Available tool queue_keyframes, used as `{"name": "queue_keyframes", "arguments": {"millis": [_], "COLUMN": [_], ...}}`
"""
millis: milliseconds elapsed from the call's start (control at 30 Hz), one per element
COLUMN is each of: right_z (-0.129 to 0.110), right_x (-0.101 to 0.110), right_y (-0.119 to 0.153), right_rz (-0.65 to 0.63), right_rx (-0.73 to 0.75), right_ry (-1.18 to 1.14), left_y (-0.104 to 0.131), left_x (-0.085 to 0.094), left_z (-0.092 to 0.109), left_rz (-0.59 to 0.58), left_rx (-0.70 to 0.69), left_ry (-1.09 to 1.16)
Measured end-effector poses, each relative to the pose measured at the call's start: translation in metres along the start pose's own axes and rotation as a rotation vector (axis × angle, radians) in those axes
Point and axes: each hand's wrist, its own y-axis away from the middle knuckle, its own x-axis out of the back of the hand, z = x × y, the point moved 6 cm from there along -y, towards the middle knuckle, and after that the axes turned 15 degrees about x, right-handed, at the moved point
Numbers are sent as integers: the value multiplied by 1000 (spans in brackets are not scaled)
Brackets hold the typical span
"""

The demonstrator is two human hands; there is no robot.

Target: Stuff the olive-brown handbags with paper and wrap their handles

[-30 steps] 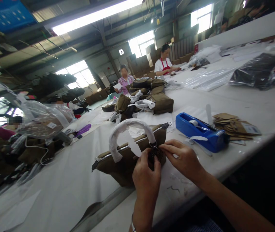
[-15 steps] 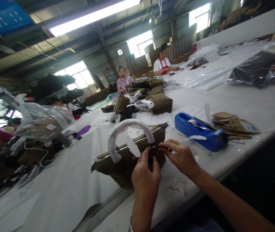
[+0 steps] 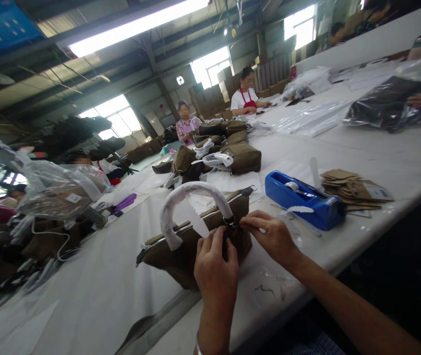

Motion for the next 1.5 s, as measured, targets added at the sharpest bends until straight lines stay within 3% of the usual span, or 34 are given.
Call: {"name": "queue_keyframes", "arguments": {"millis": [100, 333, 567, 833, 967, 1200, 1367, 1500], "right_z": [-1, -14, -14, -12, -16, -20, -22, -26], "right_x": [-1, -4, -7, -10, -8, -11, -5, -2], "right_y": [-8, -5, 0, 4, 2, -3, 4, 4], "right_rz": [-12, 2, 45, 119, 140, 103, 138, 146], "right_rx": [15, 31, 71, -11, 29, 97, 36, -40], "right_ry": [6, 24, -33, -54, -36, -54, -10, -132], "left_y": [-6, -10, -12, -17, -16, -13, -11, -13], "left_x": [0, -5, -5, -4, -7, -2, 5, 10], "left_z": [3, -6, 0, -2, -8, -3, -6, -5], "left_rz": [-15, -162, -264, -184, -128, 22, 70, 61], "left_rx": [-46, 110, 194, 166, 157, -15, 21, 39], "left_ry": [49, 246, 390, 324, 315, 335, 435, 513]}}
